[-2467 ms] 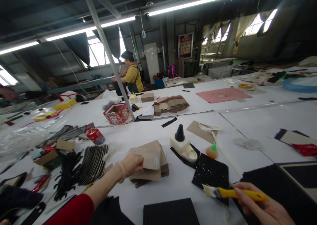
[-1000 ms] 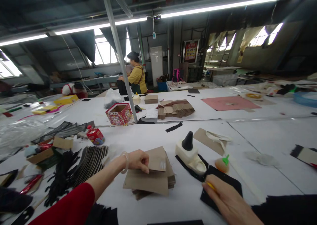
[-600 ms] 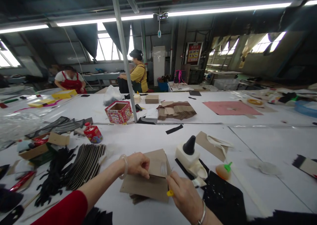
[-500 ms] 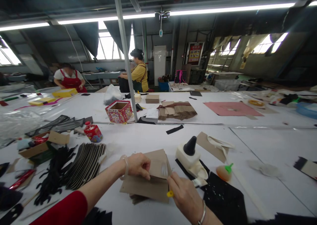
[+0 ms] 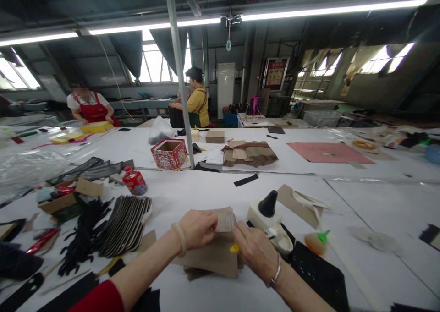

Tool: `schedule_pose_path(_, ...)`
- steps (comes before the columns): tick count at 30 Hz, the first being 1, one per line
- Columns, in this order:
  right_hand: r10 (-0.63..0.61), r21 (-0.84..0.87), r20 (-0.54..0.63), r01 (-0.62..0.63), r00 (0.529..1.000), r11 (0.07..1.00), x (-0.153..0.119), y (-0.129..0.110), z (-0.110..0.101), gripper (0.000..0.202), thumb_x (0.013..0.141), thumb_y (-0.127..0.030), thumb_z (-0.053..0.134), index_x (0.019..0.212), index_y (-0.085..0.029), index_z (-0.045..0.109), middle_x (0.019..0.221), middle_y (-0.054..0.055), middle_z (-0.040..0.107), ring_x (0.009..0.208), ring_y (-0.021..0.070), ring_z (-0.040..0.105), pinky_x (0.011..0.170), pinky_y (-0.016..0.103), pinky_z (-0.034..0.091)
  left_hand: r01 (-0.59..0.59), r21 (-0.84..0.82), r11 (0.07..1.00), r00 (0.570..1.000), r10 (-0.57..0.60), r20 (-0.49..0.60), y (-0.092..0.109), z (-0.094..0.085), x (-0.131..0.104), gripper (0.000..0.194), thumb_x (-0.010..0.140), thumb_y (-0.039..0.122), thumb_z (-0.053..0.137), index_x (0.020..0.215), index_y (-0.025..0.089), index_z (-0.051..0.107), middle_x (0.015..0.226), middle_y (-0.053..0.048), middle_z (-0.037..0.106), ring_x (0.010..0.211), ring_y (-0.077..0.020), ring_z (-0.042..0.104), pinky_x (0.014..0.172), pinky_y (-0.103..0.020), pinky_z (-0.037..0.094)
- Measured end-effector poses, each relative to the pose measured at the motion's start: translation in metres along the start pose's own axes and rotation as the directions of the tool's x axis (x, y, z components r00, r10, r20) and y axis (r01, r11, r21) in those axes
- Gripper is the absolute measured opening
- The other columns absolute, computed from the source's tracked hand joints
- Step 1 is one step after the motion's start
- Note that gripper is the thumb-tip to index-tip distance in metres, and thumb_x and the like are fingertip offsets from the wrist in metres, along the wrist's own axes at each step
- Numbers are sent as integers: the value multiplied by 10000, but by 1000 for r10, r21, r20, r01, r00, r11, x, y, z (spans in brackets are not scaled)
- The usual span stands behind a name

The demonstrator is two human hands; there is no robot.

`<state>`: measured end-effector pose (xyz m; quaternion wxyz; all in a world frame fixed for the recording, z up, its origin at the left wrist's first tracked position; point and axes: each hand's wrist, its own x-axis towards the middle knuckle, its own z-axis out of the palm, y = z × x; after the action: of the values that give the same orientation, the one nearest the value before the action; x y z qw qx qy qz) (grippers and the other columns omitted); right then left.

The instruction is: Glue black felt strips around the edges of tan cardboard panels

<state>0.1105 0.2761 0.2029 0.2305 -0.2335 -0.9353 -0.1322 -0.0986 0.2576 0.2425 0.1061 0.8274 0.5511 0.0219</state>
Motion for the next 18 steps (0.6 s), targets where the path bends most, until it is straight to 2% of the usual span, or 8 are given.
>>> schedule_pose_path(4,169,142,-97,-155,981,978,10,5,-19,230,957,-137,304,906,-150,528,771,67,566,558,178,526,488,272,357,67,43,997,988,-60,-145,0,-17,-4,85,825,197,463,830,207,547,853,-41,637,791,-203,591,651,-299,419)
schedule_pose_path(7,392,396,-118,-319,912,861,0,12,-41,240,972,-290,366,967,-136,551,791,72,596,674,196,576,598,287,417,194,25,981,922,-173,-348,-3,-44,-21,178,901,270,376,852,189,527,871,-58,621,817,-194,580,711,-317,438)
schedule_pose_path(9,483,520,30,-426,875,740,-15,14,-55,288,956,-352,396,852,-163,587,737,53,609,662,194,572,613,294,416,248,-155,956,782,-292,-551,2,-59,-38,182,894,338,430,842,191,524,837,-31,617,763,-160,583,712,-296,458)
schedule_pose_path(11,505,578,249,-545,826,607,-32,11,-66,367,944,-404,399,721,-184,590,658,27,601,612,183,552,585,289,400,144,-517,844,566,-499,-656,15,-64,-55,187,821,381,569,797,200,524,754,18,608,662,-121,580,641,-252,477)
schedule_pose_path(12,505,587,342,-600,792,544,-41,7,-70,403,941,-430,394,679,-187,583,623,15,589,590,177,540,570,283,390,28,-695,718,480,-620,-621,24,-60,-63,215,772,388,633,772,203,523,714,39,601,619,-108,576,601,-235,483)
schedule_pose_path(13,501,593,416,-644,759,483,-49,2,-73,432,938,-453,390,652,-188,575,600,6,576,578,172,531,564,277,384,-93,-823,561,432,-722,-541,35,-53,-71,247,729,391,679,753,204,519,689,51,597,599,-103,575,575,-227,490)
schedule_pose_path(15,489,609,511,-699,707,374,-67,-13,-78,469,927,-498,393,622,-186,565,590,-4,559,582,162,520,565,262,378,-241,-935,261,429,-836,-343,61,-28,-84,300,676,412,719,738,204,511,688,51,608,620,-110,588,575,-238,519)
schedule_pose_path(18,498,630,591,-749,635,208,-96,-37,-82,499,915,-547,392,620,-189,575,592,-7,535,601,157,514,555,239,373,-217,-976,13,415,-904,-105,98,29,-102,372,620,491,729,695,212,495,689,29,636,647,-145,614,576,-286,554)
